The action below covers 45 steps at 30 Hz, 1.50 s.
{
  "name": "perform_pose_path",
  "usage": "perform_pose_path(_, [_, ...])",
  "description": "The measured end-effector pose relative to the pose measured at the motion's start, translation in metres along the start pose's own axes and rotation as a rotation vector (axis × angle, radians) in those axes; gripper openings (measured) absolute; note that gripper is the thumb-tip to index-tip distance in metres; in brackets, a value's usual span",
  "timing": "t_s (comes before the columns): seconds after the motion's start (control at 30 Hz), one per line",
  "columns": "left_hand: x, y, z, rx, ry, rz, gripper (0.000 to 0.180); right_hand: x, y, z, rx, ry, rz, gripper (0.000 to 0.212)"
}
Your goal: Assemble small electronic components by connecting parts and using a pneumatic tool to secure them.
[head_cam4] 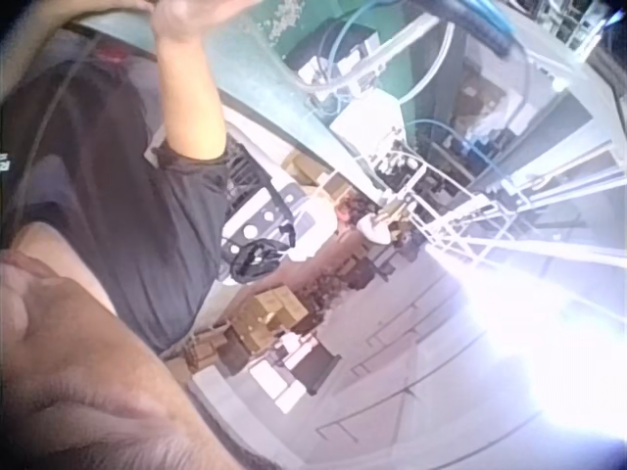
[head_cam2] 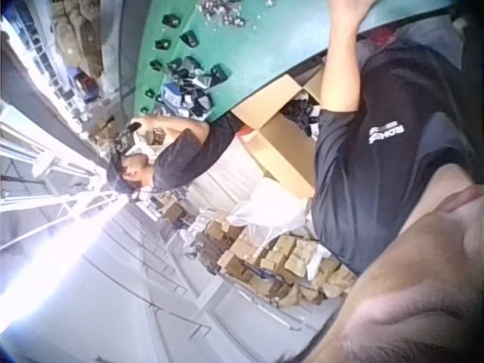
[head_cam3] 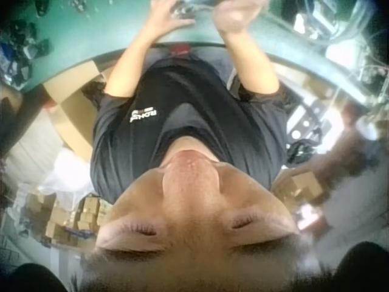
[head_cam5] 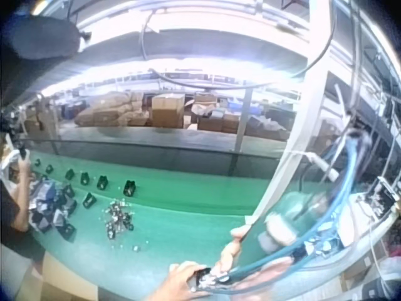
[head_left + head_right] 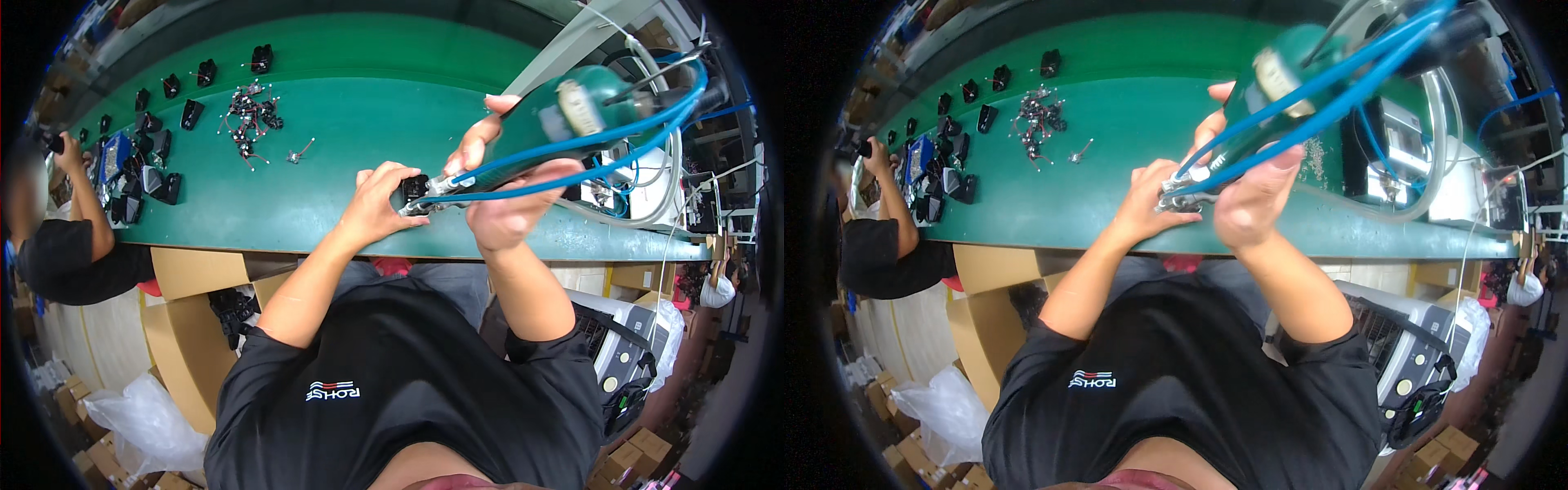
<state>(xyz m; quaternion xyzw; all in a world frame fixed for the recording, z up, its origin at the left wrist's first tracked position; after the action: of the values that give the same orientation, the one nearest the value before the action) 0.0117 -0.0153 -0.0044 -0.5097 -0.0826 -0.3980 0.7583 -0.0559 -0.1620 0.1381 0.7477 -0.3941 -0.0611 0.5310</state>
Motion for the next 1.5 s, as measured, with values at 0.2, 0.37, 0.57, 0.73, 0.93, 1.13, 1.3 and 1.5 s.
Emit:
perform_pose_path(0.2, [-0.001, -0.001, 0.000, 0.021, -0.004, 0.038, 0.085, -0.001, -0.020, 0.010, -0.050, 0.033, 0.023, 0.103])
perform_pose_path(0.37, [-0.002, -0.003, 0.001, 0.025, -0.003, 0.052, 0.085, -0.002, -0.026, 0.013, -0.032, 0.031, 0.045, 0.102])
perform_pose_path(0.57, [-0.003, -0.003, 0.001, 0.017, -0.001, 0.046, 0.085, -0.004, -0.026, 0.013, -0.026, 0.012, 0.043, 0.101])
perform_pose_path(0.73, [0.000, -0.003, 0.002, 0.016, 0.009, 0.050, 0.084, -0.001, -0.019, 0.006, 0.027, -0.049, 0.033, 0.100])
perform_pose_path(0.93, [0.000, -0.001, 0.003, 0.012, 0.003, 0.057, 0.083, 0.009, 0.002, 0.007, 0.139, 0.003, 0.001, 0.100])
perform_pose_path(1.13, [0.090, 0.046, 0.049, 0.440, -0.086, 0.105, 0.074, 0.021, 0.042, 0.027, -0.057, 0.036, 0.086, 0.096])
perform_pose_path(1.3, [0.200, 0.167, 0.094, 0.835, -0.056, 0.260, 0.079, 0.029, 0.023, 0.054, -0.098, -0.105, 0.157, 0.090])
perform_pose_path(1.5, [0.195, 0.120, 0.089, 0.905, -0.337, -0.021, 0.060, 0.050, 0.033, 0.051, -0.207, -0.094, 0.212, 0.097])
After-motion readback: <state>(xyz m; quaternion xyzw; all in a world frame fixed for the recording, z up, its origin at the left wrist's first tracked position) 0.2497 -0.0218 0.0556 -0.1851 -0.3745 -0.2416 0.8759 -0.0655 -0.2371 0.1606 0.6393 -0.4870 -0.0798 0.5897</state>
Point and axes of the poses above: each hand's wrist, its own x-axis towards the middle knuckle, its own z-axis out of the back of the hand, y = z × x, the point moved 1 cm from there along x, towards the middle knuckle, and after that the axes turned 12 degrees about -y, right-handed, at the moved point
